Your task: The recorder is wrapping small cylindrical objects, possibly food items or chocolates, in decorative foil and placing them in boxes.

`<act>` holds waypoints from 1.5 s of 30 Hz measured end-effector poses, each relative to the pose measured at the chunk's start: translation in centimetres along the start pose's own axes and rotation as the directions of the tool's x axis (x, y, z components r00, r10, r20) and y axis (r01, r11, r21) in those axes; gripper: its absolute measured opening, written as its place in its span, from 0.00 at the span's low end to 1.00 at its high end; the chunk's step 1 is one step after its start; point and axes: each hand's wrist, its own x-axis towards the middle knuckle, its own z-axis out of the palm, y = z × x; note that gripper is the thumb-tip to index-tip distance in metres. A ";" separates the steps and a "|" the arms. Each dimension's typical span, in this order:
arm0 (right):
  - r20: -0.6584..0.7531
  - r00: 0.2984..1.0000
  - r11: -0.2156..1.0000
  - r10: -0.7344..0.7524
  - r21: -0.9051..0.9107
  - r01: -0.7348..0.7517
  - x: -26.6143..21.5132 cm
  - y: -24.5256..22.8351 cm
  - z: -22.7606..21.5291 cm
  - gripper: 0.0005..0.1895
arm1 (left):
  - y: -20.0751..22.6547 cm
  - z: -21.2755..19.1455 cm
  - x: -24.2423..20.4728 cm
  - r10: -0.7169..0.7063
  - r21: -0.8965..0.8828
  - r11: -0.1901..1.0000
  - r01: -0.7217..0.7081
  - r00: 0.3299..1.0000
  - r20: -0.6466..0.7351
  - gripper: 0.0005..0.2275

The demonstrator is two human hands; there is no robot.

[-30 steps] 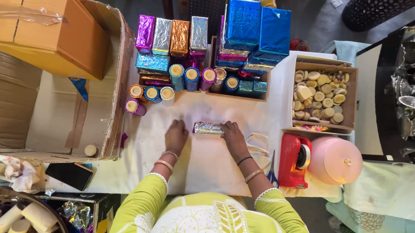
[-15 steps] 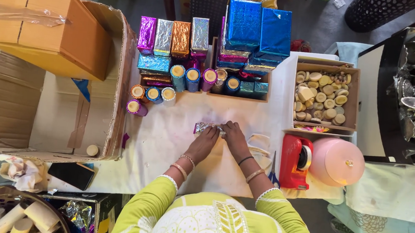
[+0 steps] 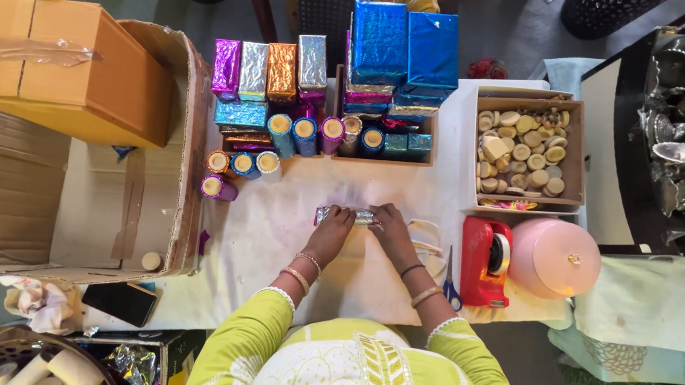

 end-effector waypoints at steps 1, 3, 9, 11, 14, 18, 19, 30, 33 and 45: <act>-0.004 1.000 1.000 0.003 0.001 -0.003 -0.6 0.1 -0.7 0.26 | 0.0 -0.1 0.0 0.005 0.001 1.000 -0.005 1.000 0.002 0.22; -0.092 0.991 0.995 0.093 0.054 -0.089 -1.9 0.3 -2.2 0.25 | 0.2 -0.2 0.0 -0.002 -0.004 1.000 0.002 1.000 0.015 0.23; -0.381 0.919 0.988 0.103 -0.068 -0.140 -9.9 2.7 -7.5 0.15 | 0.0 0.0 0.2 -0.023 -0.097 0.995 0.023 1.000 0.003 0.24; -0.454 0.886 0.986 0.093 -0.083 -0.146 -12.8 3.2 -9.0 0.13 | -0.2 0.2 0.1 -0.023 -0.115 0.993 0.022 1.000 -0.008 0.23; -0.607 0.785 0.966 0.123 -0.108 -0.235 -16.7 3.9 -11.0 0.10 | -0.8 1.3 0.0 -0.022 -0.140 0.990 0.017 0.999 -0.036 0.23; -0.730 0.618 0.903 0.290 -0.005 -0.430 -20.6 7.2 -12.8 0.08 | -1.4 2.9 0.1 -0.019 -0.006 1.000 0.019 1.000 0.006 0.22; -0.739 0.604 0.896 0.299 0.000 -0.443 -21.1 8.2 -13.1 0.08 | -1.0 2.5 0.1 -0.002 -0.010 1.000 0.002 1.000 0.014 0.22; -0.512 0.729 0.872 0.455 0.088 -0.482 -21.8 11.7 -14.4 0.09 | 0.5 0.1 0.4 -0.115 -0.102 0.988 0.113 0.993 -0.016 0.18; -0.505 0.759 0.877 0.411 -0.007 -0.480 -21.6 11.6 -14.7 0.09 | 0.0 0.8 0.4 -0.085 -0.102 0.992 0.079 0.995 -0.053 0.18; -0.539 0.640 0.829 0.547 0.247 -0.501 -22.8 11.5 -13.2 0.07 | -0.4 0.8 0.6 -0.046 -0.082 0.996 0.042 0.998 -0.047 0.19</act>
